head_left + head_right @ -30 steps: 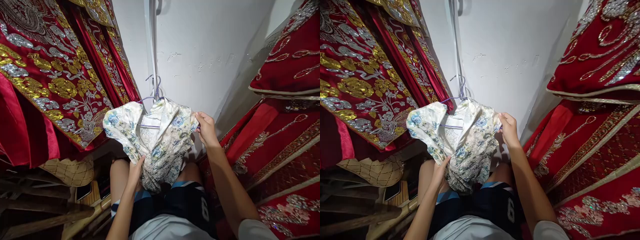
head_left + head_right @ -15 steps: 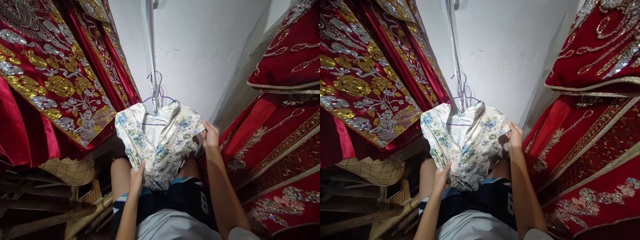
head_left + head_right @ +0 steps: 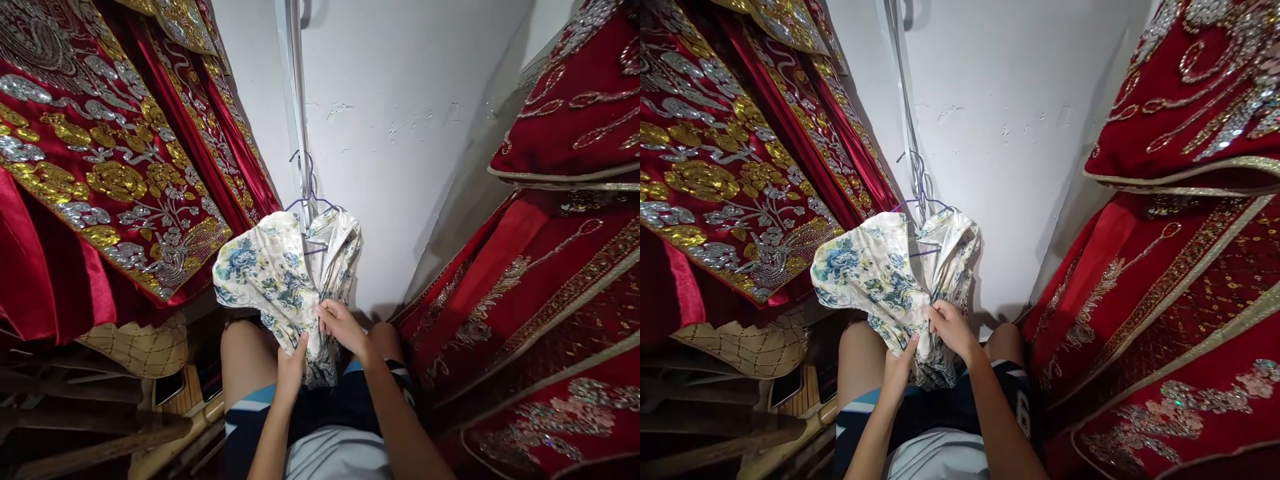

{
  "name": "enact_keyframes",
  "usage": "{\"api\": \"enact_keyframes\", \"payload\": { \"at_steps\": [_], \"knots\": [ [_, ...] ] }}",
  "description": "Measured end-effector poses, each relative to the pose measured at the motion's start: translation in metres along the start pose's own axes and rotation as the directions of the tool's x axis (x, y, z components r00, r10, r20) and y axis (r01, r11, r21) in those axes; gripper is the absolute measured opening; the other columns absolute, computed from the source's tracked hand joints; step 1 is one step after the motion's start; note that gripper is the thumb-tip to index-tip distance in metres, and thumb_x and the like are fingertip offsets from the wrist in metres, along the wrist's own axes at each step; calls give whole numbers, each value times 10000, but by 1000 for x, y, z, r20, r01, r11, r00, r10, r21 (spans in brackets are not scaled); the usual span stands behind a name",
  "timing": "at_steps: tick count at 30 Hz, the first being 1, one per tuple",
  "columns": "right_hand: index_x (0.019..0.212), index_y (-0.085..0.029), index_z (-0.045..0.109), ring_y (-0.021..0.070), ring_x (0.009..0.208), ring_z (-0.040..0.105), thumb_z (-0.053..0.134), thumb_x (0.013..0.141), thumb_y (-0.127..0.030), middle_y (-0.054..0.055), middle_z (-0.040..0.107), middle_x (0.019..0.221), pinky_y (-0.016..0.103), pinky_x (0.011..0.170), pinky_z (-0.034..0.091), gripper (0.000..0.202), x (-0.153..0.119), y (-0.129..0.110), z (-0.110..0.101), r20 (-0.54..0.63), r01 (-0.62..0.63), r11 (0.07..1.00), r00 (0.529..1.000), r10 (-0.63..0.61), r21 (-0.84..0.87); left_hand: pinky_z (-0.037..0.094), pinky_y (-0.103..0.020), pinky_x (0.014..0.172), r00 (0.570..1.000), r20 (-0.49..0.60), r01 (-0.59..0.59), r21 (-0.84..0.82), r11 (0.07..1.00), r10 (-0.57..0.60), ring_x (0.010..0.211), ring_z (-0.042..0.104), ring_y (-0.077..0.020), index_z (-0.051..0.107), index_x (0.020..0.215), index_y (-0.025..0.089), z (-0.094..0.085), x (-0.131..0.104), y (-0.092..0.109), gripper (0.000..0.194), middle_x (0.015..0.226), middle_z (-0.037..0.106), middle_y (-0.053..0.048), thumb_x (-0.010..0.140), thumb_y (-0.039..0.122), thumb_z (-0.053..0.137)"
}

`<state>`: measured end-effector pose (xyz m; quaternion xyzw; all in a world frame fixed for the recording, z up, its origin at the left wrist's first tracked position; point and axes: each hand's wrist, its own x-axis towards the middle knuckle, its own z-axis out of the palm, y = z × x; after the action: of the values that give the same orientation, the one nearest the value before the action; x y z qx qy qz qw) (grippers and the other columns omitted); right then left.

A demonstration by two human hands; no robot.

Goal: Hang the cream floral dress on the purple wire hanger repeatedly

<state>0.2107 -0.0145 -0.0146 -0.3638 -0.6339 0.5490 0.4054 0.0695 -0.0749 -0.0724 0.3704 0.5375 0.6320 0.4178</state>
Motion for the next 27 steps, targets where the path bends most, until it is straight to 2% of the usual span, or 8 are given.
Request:
{"api": "enact_keyframes", "payload": {
  "at_steps": [3, 6, 8, 10, 11, 13, 16, 27],
  "knots": [
    [699, -195, 548, 98, 504, 421, 559, 922, -469, -36, 536, 560, 236, 520, 319, 353, 2, -5, 4, -45, 44, 998, 998, -42, 47, 388, -418, 1153, 1000, 24, -5, 12, 1000, 5, 1288, 580, -317, 708, 1086, 180, -12, 7, 0, 436, 1198, 722, -116, 737, 429, 784],
    [707, -175, 646, 89, 487, 404, 587, 878, -407, -30, 519, 542, 234, 495, 289, 295, -6, -13, -2, -91, 1, 982, 996, 16, 189, 413, -438, 1113, 993, -121, 1, 61, 998, 7, 1213, 613, -333, 689, 1036, 178, -35, 18, 7, 420, 1131, 722, -123, 703, 403, 808],
    [690, -161, 694, 85, 475, 395, 598, 843, -364, -20, 520, 516, 233, 486, 282, 272, -13, -20, -3, -89, -39, 970, 994, 61, 239, 439, -441, 1065, 937, -324, -88, 151, 985, 134, 1177, 611, -320, 635, 1121, 193, -45, 21, 13, 494, 1158, 678, -116, 702, 387, 810],
    [705, -153, 733, 82, 461, 390, 604, 820, -346, -8, 549, 500, 231, 480, 280, 259, -19, -27, -1, -37, -68, 969, 996, 79, 236, 452, -419, 1026, 824, -438, -252, 283, 925, 358, 1156, 591, -287, 571, 1203, 208, -43, 18, 18, 538, 1196, 620, -105, 740, 380, 784],
    [721, -151, 748, 81, 452, 385, 604, 813, -343, -3, 567, 497, 231, 475, 276, 258, -20, -30, 2, -10, -73, 971, 997, 77, 226, 457, -400, 1006, 793, -406, -333, 336, 881, 454, 1135, 587, -267, 560, 1208, 209, -37, 15, 19, 508, 1194, 604, -100, 772, 379, 757],
    [743, -151, 770, 83, 437, 390, 601, 796, -326, 2, 591, 490, 232, 467, 272, 249, -20, -34, 10, 28, -64, 978, 998, 59, 200, 482, -356, 937, 834, -167, -449, 349, 823, 526, 1048, 604, -235, 577, 1160, 201, -20, 8, 23, 394, 1126, 613, -86, 827, 375, 695],
    [711, -155, 772, 86, 429, 404, 600, 776, -274, 8, 616, 496, 233, 462, 276, 219, -11, -43, 17, 73, -41, 988, 997, 30, 149, 491, -291, 758, 876, 231, -477, 276, 835, 424, 833, 608, -195, 593, 994, 191, 6, 6, 30, 223, 896, 619, -40, 902, 393, 573],
    [720, -98, 733, 28, 384, 296, 622, 772, -199, -25, 532, 486, 191, 360, 160, 158, 76, -170, -41, -256, 184, 878, 964, -73, 442, 307, -257, 596, 854, 454, -498, 578, 646, 253, 587, 450, -148, 447, 770, 217, 6, 38, 51, 176, 620, 455, 41, 909, 311, 498]
  ]
}}
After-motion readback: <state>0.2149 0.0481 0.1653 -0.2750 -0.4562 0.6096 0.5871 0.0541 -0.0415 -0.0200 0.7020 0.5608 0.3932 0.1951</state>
